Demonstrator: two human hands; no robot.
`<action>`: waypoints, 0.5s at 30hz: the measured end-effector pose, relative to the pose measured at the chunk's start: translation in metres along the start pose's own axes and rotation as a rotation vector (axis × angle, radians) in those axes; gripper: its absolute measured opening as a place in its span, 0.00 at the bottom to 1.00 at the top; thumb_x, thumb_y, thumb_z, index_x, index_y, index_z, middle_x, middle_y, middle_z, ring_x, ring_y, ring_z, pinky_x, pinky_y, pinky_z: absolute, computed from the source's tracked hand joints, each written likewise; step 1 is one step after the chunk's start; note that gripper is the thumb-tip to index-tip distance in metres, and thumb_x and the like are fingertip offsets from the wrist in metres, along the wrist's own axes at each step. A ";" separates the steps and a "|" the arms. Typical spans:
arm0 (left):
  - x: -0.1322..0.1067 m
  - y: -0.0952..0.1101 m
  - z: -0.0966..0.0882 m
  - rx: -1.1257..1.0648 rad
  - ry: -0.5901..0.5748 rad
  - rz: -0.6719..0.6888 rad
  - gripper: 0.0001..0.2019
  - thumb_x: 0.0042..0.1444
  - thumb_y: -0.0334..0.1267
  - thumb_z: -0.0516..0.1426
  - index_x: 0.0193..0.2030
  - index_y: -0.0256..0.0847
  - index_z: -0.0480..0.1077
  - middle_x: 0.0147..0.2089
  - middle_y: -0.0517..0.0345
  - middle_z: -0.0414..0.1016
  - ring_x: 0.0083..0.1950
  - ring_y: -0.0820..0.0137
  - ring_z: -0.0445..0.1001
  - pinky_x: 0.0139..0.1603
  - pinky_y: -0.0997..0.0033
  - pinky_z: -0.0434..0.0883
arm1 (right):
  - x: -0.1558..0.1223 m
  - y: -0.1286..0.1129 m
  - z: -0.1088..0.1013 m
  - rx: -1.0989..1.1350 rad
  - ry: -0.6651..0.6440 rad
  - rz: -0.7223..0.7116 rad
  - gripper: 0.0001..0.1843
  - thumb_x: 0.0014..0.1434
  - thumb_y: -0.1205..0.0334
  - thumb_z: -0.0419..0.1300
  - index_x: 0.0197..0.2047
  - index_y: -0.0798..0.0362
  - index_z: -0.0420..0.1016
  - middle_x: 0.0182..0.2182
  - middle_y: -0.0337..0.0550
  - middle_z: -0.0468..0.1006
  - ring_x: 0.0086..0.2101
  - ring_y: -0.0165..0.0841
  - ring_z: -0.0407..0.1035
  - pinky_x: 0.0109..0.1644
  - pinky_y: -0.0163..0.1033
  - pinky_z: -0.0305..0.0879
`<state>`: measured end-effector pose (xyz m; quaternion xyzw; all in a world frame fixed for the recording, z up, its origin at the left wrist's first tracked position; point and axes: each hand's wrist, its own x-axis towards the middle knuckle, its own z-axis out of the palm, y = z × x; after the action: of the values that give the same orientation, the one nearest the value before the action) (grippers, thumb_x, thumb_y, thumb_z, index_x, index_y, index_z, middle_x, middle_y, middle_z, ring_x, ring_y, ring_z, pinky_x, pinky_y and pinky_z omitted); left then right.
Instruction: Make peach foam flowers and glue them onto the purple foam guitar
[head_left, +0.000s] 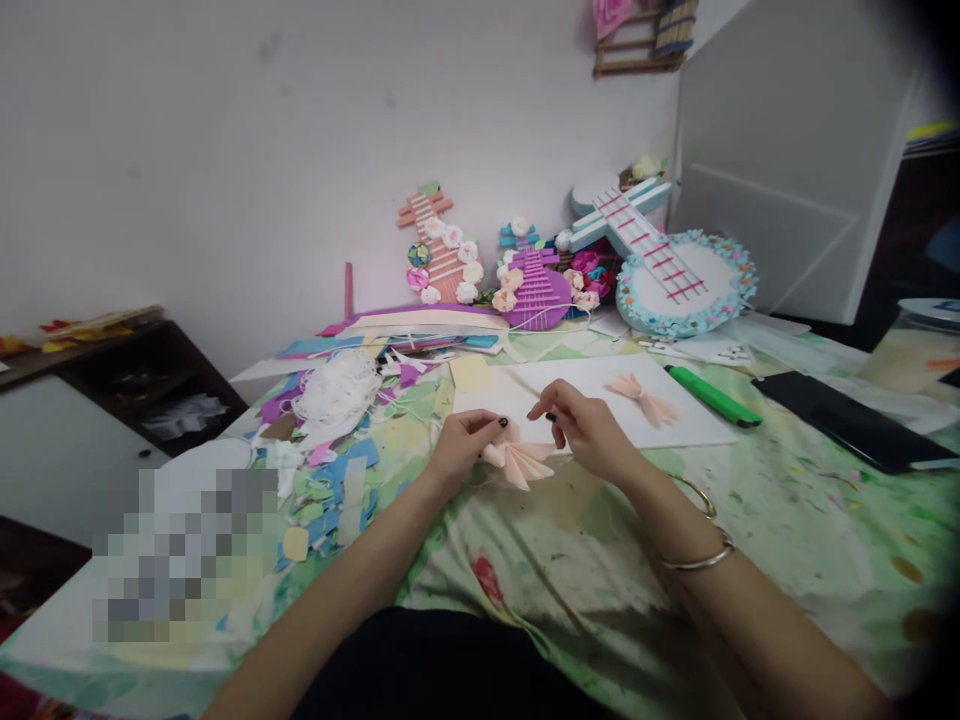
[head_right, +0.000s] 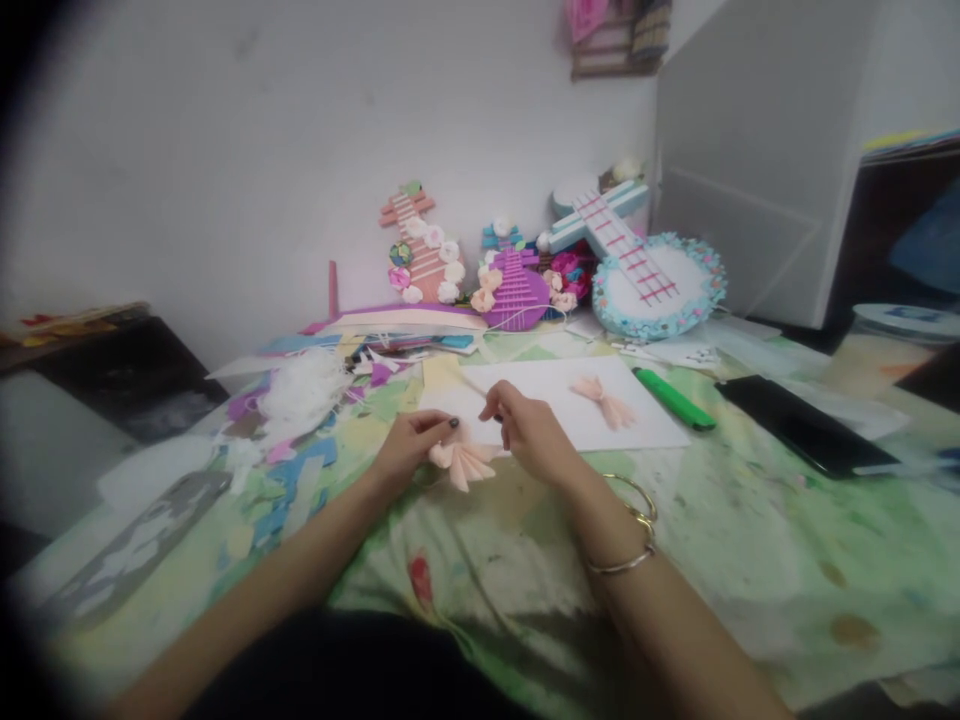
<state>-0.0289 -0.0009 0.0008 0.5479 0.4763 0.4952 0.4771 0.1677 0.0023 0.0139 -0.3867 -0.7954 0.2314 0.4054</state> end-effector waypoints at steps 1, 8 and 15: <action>0.000 0.000 0.000 0.001 -0.004 0.002 0.13 0.41 0.44 0.64 0.26 0.34 0.76 0.22 0.59 0.70 0.24 0.76 0.63 0.25 0.77 0.58 | 0.000 -0.002 0.000 -0.046 -0.040 -0.013 0.12 0.56 0.73 0.46 0.39 0.50 0.65 0.30 0.36 0.78 0.23 0.27 0.64 0.31 0.32 0.57; 0.000 -0.001 0.001 -0.042 -0.030 0.016 0.08 0.40 0.36 0.63 0.29 0.35 0.78 0.27 0.56 0.75 0.29 0.72 0.69 0.31 0.74 0.63 | 0.000 0.000 0.001 -0.363 -0.182 -0.017 0.18 0.56 0.71 0.50 0.47 0.45 0.68 0.28 0.34 0.79 0.26 0.29 0.68 0.30 0.31 0.52; -0.002 0.000 0.003 -0.061 -0.044 -0.013 0.09 0.39 0.33 0.63 0.30 0.35 0.78 0.26 0.56 0.76 0.27 0.73 0.69 0.29 0.75 0.63 | 0.001 0.003 0.003 -0.420 -0.127 -0.033 0.15 0.57 0.71 0.51 0.40 0.48 0.76 0.34 0.41 0.80 0.34 0.33 0.73 0.36 0.33 0.58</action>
<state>-0.0263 -0.0035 0.0007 0.5408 0.4541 0.4942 0.5071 0.1660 0.0051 0.0105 -0.4343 -0.8562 0.0779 0.2687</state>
